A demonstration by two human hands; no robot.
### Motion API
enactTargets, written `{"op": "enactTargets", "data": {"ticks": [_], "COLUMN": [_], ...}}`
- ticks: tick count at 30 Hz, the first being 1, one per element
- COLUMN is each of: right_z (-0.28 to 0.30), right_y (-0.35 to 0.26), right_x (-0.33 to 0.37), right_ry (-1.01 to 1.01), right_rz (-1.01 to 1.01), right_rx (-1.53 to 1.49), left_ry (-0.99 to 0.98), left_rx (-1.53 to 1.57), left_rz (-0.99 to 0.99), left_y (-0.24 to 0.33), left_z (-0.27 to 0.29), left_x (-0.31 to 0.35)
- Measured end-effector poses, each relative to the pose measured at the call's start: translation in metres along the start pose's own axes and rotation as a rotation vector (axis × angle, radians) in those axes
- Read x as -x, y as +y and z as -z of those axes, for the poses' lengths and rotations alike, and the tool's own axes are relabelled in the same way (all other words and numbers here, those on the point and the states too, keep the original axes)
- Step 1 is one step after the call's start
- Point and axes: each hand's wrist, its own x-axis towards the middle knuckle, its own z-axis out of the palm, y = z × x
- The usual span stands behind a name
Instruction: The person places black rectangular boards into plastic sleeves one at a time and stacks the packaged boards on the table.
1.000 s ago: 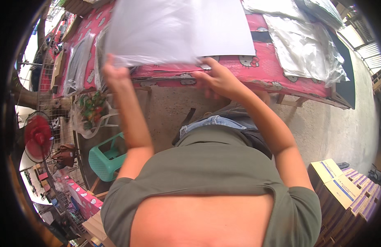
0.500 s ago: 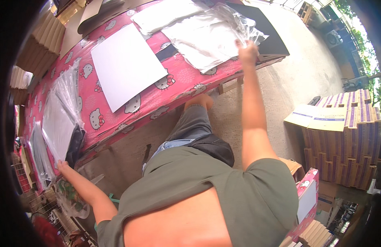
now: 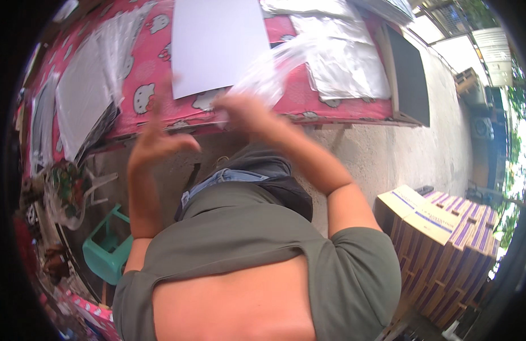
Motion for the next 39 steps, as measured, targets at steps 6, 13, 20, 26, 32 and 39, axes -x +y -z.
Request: {"op": "enactTargets", "data": {"ticks": [6,13,20,26,32,39], "right_z": [0.067,0.08,0.086,0.094,0.091,0.084], "right_y": [-0.063,-0.073,-0.076,-0.043,-0.062,-0.049], "right_x": [-0.019,-0.018,-0.003,0.038,0.035,0.021], "right_ry": [-0.068,-0.068,-0.227,-0.051,0.38,0.811], "right_rz": [-0.449,-0.282,-0.359,-0.523,-0.638,-0.439], "right_rx": [-0.423,-0.473,-0.455,-0.151,-0.473,-0.631], "left_ry": [-0.152,-0.108,-0.179,0.589,0.565,0.213], "left_rx": [0.704,0.702,0.955,0.559,1.16,1.041], "left_rz": [0.478,0.2,0.343,-0.037,0.004,0.296], "left_y": [0.02,0.012,0.021,0.002,0.023,0.034], "left_z": [-0.023,-0.039,-0.044,-0.054,-0.059,-0.042], "left_x": [0.021,0.023,0.02,0.03,0.03,0.037]}}
